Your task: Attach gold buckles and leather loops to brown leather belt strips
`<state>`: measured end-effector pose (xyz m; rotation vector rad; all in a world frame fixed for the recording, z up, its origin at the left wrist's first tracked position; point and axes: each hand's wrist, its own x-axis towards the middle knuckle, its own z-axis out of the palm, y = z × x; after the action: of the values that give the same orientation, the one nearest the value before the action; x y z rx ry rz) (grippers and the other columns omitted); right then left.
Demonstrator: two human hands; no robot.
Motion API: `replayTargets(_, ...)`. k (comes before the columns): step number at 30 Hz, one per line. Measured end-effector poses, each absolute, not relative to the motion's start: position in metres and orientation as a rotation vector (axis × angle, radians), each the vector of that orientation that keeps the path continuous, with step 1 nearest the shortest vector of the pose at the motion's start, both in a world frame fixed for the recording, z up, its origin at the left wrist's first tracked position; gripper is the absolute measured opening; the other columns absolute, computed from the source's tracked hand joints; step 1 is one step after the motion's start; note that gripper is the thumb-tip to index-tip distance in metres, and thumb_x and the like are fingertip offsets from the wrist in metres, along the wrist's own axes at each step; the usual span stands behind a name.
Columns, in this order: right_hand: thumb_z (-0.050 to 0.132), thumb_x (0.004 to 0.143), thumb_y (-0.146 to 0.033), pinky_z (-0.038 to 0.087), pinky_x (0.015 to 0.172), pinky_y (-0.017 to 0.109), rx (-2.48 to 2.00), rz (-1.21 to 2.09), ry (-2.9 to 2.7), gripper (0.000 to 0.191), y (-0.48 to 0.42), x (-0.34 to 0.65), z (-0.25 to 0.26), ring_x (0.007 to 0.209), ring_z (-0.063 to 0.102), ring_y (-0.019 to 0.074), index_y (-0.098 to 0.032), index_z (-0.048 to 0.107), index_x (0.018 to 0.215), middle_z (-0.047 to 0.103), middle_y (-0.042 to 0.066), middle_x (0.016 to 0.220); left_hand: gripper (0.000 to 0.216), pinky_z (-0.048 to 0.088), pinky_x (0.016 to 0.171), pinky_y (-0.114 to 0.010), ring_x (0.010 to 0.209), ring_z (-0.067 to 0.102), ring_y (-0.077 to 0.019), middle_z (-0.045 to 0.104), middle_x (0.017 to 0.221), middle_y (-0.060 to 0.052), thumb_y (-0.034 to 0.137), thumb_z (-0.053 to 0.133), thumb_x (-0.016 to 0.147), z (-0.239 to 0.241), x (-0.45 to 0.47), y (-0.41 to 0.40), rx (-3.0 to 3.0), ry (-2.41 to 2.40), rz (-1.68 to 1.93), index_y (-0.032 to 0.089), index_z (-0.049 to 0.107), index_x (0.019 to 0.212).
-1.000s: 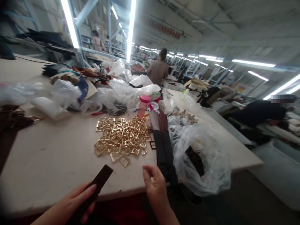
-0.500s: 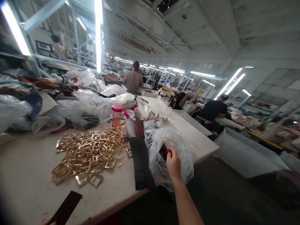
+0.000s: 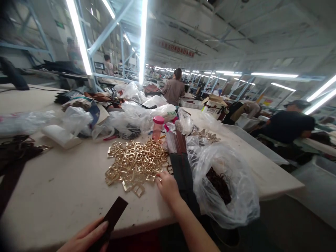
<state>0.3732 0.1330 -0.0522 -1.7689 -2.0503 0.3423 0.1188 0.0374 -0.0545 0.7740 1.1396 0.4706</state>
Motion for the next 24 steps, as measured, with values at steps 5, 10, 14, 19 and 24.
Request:
replayTargets(5, 0.053, 0.079, -0.027, 0.037, 0.065, 0.027, -1.862, 0.317, -2.106, 0.013, 0.152, 0.353, -0.067, 0.075, 0.056, 0.0179, -0.018, 0.061, 0.075, 0.061, 0.006, 0.082, 0.057, 0.028, 0.036, -0.016, 0.035, 0.048, -0.0072, 0.057, 0.050, 0.005, 0.072, 0.050, 0.063, -0.053, 0.110, 0.032, 0.759, 1.124, 0.510, 0.019, 0.044, 0.083)
replayTargets(10, 0.056, 0.076, -0.027, 0.035, 0.064, 0.026, -1.961, 0.289, -2.172, 0.009, 0.155, 0.351, -0.064, 0.074, 0.055, 0.0172, -0.018, 0.059, 0.076, 0.059, 0.006, 0.086, 0.063, 0.028, 0.035, -0.016, 0.034, 0.046, -0.0074, 0.056, 0.047, 0.006, 0.073, 0.052, 0.057, -0.052, 0.114, 0.034, 0.723, 1.089, 0.502, 0.019, 0.042, 0.089)
replayTargets(14, 0.058, 0.073, -0.025, 0.036, 0.069, 0.025, -1.984, 0.284, -2.253, 0.015, 0.162, 0.350, -0.062, 0.081, 0.054, 0.0169, -0.018, 0.057, 0.087, 0.057, 0.006, 0.094, 0.061, 0.029, 0.036, -0.016, 0.035, 0.047, -0.0075, 0.057, 0.048, 0.006, 0.071, 0.051, 0.060, -0.051, 0.113, 0.036, 0.721, 1.071, 0.495, 0.020, 0.041, 0.090)
replayTargets(19, 0.060, 0.070, -0.024, 0.035, 0.067, 0.026, -2.010, 0.292, -2.320, 0.015, 0.170, 0.350, -0.060, 0.080, 0.054, 0.0181, -0.017, 0.056, 0.082, 0.056, 0.007, 0.092, 0.057, 0.028, 0.037, -0.016, 0.037, 0.048, -0.0070, 0.057, 0.050, 0.006, 0.068, 0.050, 0.064, -0.047, 0.108, 0.033, 0.708, 1.102, 0.496, 0.019, 0.042, 0.092)
replayTargets(24, 0.057, 0.070, -0.022, 0.034, 0.064, 0.026, -2.016, 0.302, -2.322, 0.008, 0.166, 0.352, -0.061, 0.076, 0.054, 0.0175, -0.016, 0.055, 0.075, 0.056, 0.007, 0.087, 0.058, 0.028, 0.036, -0.017, 0.036, 0.047, -0.0070, 0.057, 0.049, 0.006, 0.068, 0.050, 0.062, -0.048, 0.108, 0.033, 0.711, 1.091, 0.499, 0.019, 0.043, 0.091)
